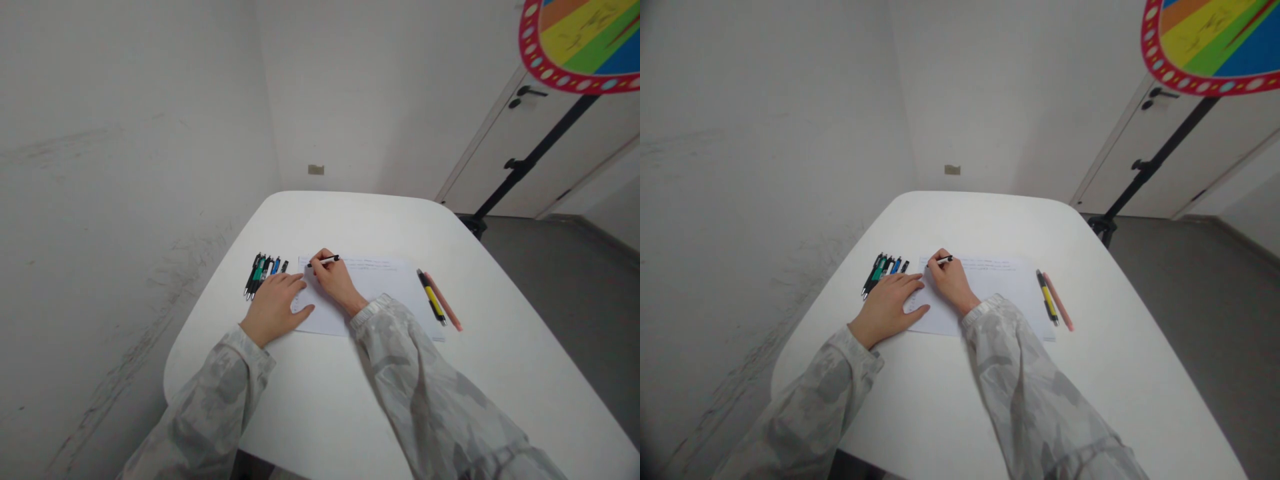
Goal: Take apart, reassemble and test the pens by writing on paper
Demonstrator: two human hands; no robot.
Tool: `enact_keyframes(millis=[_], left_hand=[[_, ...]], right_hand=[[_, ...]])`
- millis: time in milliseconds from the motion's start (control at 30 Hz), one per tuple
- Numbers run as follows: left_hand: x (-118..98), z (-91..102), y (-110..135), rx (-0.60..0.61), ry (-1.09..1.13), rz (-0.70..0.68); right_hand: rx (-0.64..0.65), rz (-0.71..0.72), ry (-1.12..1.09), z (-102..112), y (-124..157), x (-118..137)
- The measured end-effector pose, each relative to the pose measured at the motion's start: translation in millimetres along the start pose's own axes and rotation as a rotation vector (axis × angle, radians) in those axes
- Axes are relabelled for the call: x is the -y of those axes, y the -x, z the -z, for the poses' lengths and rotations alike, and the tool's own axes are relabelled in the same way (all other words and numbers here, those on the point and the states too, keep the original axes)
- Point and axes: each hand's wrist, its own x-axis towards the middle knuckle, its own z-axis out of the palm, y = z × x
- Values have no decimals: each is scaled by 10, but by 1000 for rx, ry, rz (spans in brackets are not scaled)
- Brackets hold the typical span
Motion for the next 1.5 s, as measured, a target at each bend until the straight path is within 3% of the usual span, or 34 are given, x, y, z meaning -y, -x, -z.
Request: enact_keyframes(millis=[833, 1200, 1500], left_hand=[[7, -12, 2, -5, 1, 1], [-1, -6, 1, 7, -11, 4], [1, -12, 4, 3, -14, 11]], right_hand=[[-9, -23, 0, -4, -9, -42], [4, 40, 17, -4, -9, -42], [-33, -48, -84, 24, -2, -8]])
